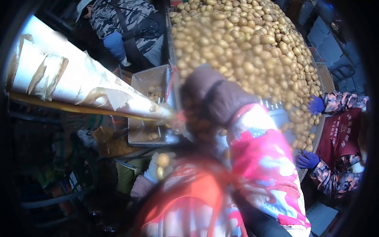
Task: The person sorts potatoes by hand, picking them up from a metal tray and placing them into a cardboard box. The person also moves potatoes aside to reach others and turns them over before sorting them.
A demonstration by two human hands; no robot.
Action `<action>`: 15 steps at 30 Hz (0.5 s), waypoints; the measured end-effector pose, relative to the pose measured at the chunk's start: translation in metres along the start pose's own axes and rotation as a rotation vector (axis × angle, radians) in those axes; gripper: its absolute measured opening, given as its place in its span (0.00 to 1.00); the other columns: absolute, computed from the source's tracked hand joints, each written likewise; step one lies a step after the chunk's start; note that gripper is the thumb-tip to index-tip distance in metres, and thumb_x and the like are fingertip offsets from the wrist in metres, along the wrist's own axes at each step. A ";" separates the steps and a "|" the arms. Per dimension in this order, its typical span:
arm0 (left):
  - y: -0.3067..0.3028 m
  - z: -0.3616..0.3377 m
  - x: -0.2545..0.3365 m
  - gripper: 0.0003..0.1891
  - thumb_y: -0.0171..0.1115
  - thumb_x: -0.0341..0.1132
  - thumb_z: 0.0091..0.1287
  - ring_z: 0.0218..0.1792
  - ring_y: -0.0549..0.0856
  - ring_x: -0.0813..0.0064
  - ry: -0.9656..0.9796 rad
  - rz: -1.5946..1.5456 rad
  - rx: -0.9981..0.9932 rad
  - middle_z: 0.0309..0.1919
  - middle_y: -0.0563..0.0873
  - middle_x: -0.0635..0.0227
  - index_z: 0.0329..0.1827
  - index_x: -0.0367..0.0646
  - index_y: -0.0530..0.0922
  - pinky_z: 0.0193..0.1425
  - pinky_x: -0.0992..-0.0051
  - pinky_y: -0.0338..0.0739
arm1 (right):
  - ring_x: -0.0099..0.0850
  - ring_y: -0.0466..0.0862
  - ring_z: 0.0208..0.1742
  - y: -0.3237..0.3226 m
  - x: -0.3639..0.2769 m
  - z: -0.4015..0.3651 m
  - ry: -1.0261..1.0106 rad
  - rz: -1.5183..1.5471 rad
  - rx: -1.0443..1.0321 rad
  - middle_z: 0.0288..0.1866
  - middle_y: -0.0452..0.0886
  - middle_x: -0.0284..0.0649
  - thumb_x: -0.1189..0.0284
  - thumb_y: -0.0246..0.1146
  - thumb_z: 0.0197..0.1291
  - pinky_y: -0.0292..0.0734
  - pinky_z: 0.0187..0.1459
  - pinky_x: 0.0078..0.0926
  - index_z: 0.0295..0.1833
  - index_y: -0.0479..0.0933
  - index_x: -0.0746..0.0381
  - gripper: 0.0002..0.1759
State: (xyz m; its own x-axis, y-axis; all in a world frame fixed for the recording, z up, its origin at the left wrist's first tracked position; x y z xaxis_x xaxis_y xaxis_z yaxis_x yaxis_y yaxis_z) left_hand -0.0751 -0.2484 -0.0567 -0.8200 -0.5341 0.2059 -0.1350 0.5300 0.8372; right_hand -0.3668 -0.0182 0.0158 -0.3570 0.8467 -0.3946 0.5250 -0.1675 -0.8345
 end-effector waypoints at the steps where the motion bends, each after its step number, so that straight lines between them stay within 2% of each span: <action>1: 0.001 0.005 -0.002 0.39 0.43 0.66 0.77 0.59 0.84 0.62 -0.008 -0.050 0.040 0.63 0.82 0.51 0.73 0.39 0.70 0.60 0.66 0.82 | 0.40 0.82 0.52 0.006 -0.001 -0.015 -0.034 0.102 -0.059 0.50 0.83 0.42 0.62 0.64 0.63 0.74 0.55 0.43 0.52 0.81 0.59 0.16; 4: 0.029 0.020 -0.002 0.40 0.43 0.67 0.76 0.68 0.78 0.58 -0.051 -0.242 -0.103 0.71 0.74 0.48 0.74 0.40 0.69 0.71 0.55 0.75 | 0.40 0.83 0.50 0.028 -0.006 -0.058 -0.113 0.317 -0.176 0.48 0.84 0.42 0.62 0.63 0.65 0.76 0.53 0.42 0.53 0.80 0.60 0.16; 6: 0.052 0.034 -0.007 0.38 0.42 0.66 0.77 0.72 0.73 0.58 -0.141 -0.340 -0.255 0.74 0.71 0.49 0.74 0.42 0.67 0.75 0.50 0.70 | 0.40 0.84 0.49 0.039 -0.003 -0.081 -0.139 0.364 -0.206 0.47 0.84 0.43 0.62 0.63 0.65 0.77 0.51 0.41 0.53 0.80 0.61 0.16; 7: 0.059 0.046 -0.009 0.38 0.41 0.66 0.77 0.69 0.75 0.59 -0.181 -0.344 -0.252 0.74 0.72 0.49 0.74 0.42 0.67 0.75 0.51 0.70 | 0.39 0.84 0.48 0.042 0.002 -0.090 -0.131 0.353 -0.200 0.47 0.84 0.43 0.62 0.63 0.66 0.78 0.50 0.41 0.53 0.80 0.61 0.17; 9: 0.073 0.056 -0.009 0.37 0.41 0.65 0.77 0.57 0.82 0.67 -0.184 -0.230 -0.220 0.73 0.73 0.51 0.74 0.44 0.67 0.66 0.60 0.79 | 0.39 0.85 0.47 0.059 0.017 -0.089 -0.054 0.164 -0.140 0.46 0.84 0.43 0.62 0.63 0.67 0.79 0.49 0.40 0.54 0.80 0.62 0.17; 13: 0.103 0.085 -0.016 0.35 0.44 0.65 0.76 0.53 0.82 0.72 -0.192 -0.056 -0.096 0.71 0.75 0.54 0.72 0.47 0.68 0.54 0.67 0.79 | 0.39 0.86 0.44 0.098 0.064 -0.072 0.213 -0.331 -0.016 0.44 0.85 0.44 0.63 0.62 0.69 0.82 0.46 0.39 0.54 0.80 0.64 0.17; 15: 0.111 0.102 -0.022 0.34 0.45 0.65 0.76 0.50 0.82 0.74 -0.170 -0.001 -0.029 0.69 0.76 0.55 0.72 0.48 0.69 0.48 0.71 0.79 | 0.39 0.87 0.43 0.099 0.078 -0.081 0.304 -0.290 0.115 0.44 0.85 0.45 0.63 0.62 0.69 0.84 0.44 0.38 0.55 0.80 0.64 0.17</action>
State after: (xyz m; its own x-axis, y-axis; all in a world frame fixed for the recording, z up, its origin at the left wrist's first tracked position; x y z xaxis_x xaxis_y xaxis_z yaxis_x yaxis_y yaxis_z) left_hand -0.1287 -0.1106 -0.0200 -0.9023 -0.4146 0.1185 -0.1221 0.5093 0.8519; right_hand -0.2800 0.0724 -0.0663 -0.2240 0.9744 -0.0201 0.3405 0.0589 -0.9384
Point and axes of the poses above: each hand's wrist, its own z-axis towards the middle knuckle, its own y-axis out of the palm, x = y × z, the point moved 9 cm from there along z, towards the middle knuckle
